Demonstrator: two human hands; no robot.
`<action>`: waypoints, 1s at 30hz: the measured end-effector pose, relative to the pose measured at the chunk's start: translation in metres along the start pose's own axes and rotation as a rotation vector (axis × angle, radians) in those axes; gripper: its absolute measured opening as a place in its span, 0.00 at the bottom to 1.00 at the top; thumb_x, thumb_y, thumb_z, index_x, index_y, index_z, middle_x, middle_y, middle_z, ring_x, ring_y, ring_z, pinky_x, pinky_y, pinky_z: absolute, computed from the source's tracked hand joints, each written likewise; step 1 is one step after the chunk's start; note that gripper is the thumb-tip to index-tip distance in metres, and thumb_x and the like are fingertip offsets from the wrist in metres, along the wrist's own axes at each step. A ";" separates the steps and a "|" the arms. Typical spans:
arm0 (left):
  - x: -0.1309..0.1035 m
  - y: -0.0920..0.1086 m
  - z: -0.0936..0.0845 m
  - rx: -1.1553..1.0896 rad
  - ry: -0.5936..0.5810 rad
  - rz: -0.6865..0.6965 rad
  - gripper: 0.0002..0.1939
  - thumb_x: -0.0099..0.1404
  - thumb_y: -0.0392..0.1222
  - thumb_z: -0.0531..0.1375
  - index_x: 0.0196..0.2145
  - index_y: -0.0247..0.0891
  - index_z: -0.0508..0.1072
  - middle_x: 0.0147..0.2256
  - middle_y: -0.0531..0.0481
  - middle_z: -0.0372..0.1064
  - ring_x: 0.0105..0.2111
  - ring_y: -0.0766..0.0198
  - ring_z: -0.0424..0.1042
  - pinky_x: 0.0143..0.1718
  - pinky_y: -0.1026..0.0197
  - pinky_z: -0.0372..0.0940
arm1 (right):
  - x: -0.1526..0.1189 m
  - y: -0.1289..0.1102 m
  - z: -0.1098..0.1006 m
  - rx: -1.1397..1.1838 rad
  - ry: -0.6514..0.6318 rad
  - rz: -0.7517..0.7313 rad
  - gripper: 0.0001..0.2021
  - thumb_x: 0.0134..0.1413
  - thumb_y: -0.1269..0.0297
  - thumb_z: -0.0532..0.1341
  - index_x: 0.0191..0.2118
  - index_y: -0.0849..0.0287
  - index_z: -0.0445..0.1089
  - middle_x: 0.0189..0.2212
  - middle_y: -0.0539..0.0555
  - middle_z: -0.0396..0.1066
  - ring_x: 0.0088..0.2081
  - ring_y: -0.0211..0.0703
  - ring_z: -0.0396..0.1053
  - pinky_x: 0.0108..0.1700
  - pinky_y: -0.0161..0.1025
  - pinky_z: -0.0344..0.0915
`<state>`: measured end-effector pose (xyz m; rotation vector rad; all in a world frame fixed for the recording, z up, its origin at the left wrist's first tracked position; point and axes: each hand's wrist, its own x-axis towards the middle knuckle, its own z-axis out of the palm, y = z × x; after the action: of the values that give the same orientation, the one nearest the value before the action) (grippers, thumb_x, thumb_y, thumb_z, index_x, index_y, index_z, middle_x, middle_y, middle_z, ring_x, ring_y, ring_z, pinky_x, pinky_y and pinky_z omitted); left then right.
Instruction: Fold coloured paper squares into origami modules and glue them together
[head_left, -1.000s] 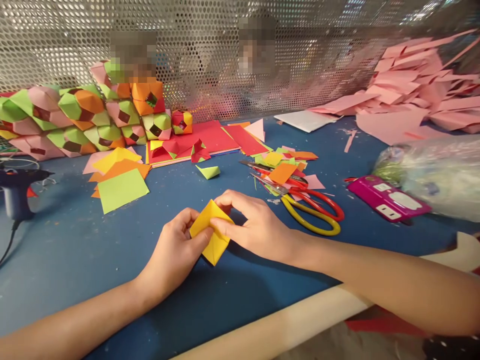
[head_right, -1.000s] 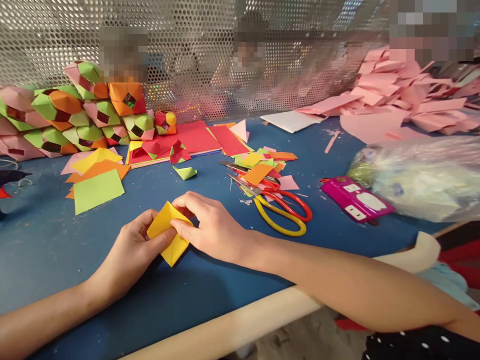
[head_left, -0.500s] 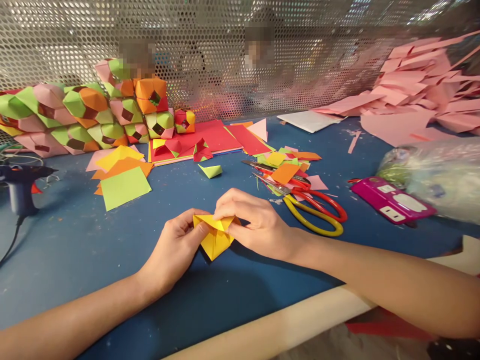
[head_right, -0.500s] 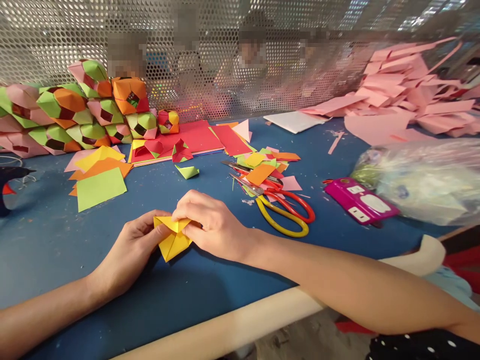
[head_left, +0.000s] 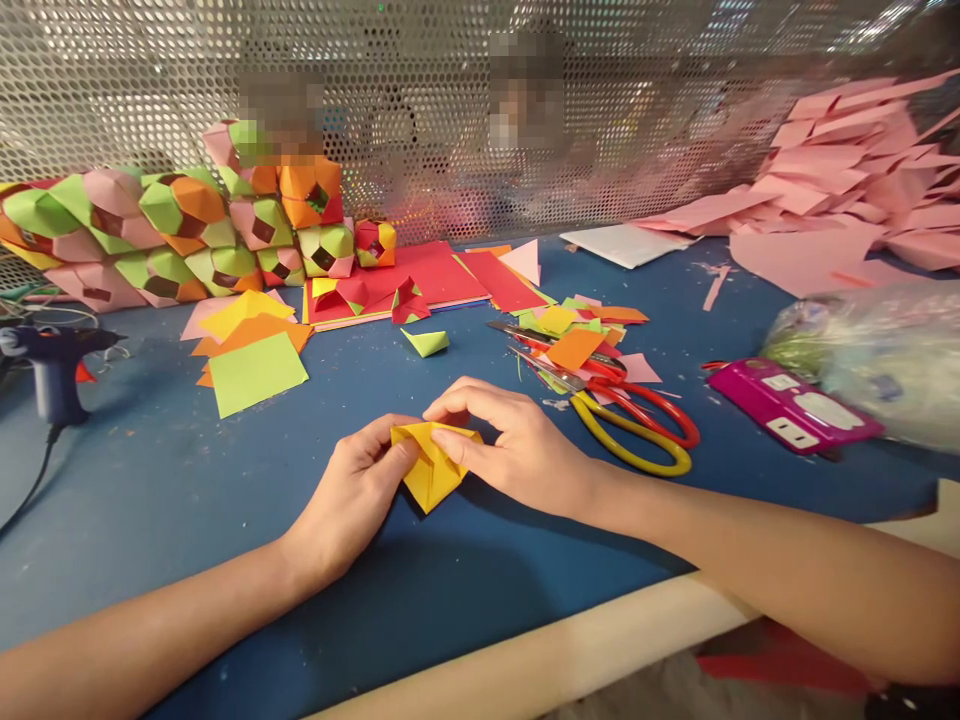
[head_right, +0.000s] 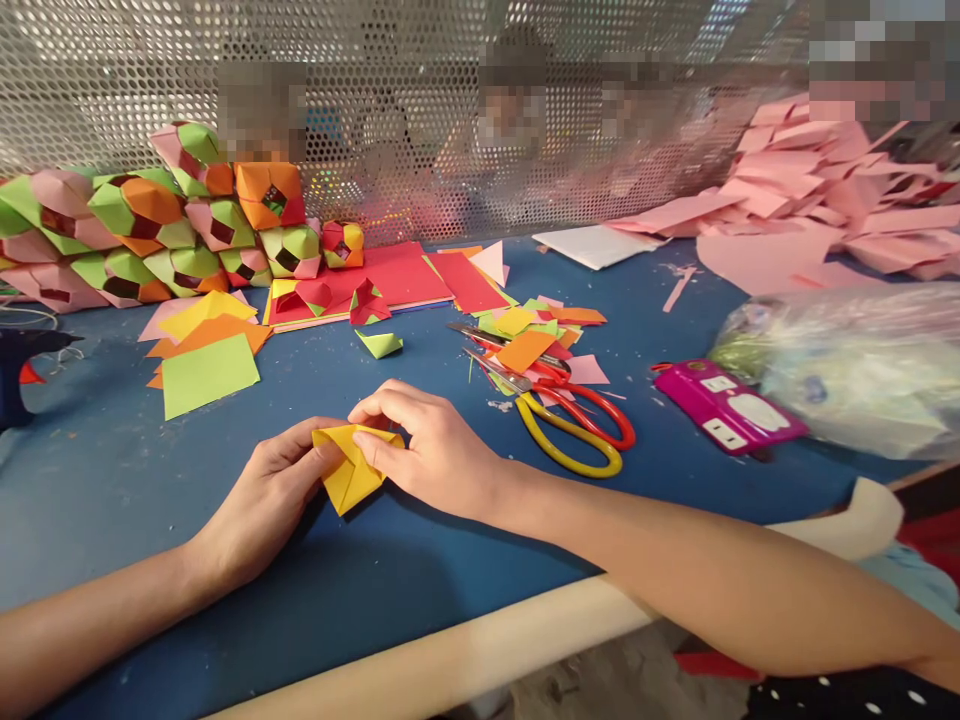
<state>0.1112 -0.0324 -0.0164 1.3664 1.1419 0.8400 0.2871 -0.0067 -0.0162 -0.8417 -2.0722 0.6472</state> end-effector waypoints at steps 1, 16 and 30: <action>0.000 -0.001 0.000 -0.007 0.004 0.002 0.14 0.64 0.43 0.52 0.44 0.38 0.72 0.38 0.49 0.72 0.36 0.62 0.68 0.36 0.64 0.62 | 0.000 0.000 0.000 0.001 -0.001 0.006 0.05 0.54 0.72 0.56 0.36 0.59 0.66 0.32 0.51 0.66 0.34 0.37 0.65 0.38 0.36 0.64; -0.003 0.002 0.000 0.082 0.021 0.025 0.16 0.63 0.41 0.51 0.46 0.38 0.71 0.36 0.50 0.72 0.35 0.63 0.67 0.34 0.65 0.62 | 0.002 -0.001 0.002 -0.007 0.037 0.042 0.04 0.52 0.74 0.56 0.32 0.59 0.66 0.29 0.50 0.66 0.32 0.35 0.66 0.36 0.33 0.64; -0.004 0.006 0.004 0.099 0.026 0.075 0.16 0.63 0.45 0.54 0.46 0.38 0.71 0.37 0.51 0.73 0.37 0.63 0.69 0.37 0.65 0.64 | 0.001 -0.002 0.002 -0.010 0.056 0.013 0.05 0.51 0.76 0.57 0.30 0.58 0.64 0.28 0.49 0.65 0.32 0.35 0.65 0.36 0.33 0.64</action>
<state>0.1147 -0.0371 -0.0110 1.4917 1.1712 0.8663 0.2845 -0.0072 -0.0155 -0.8699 -2.0229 0.6142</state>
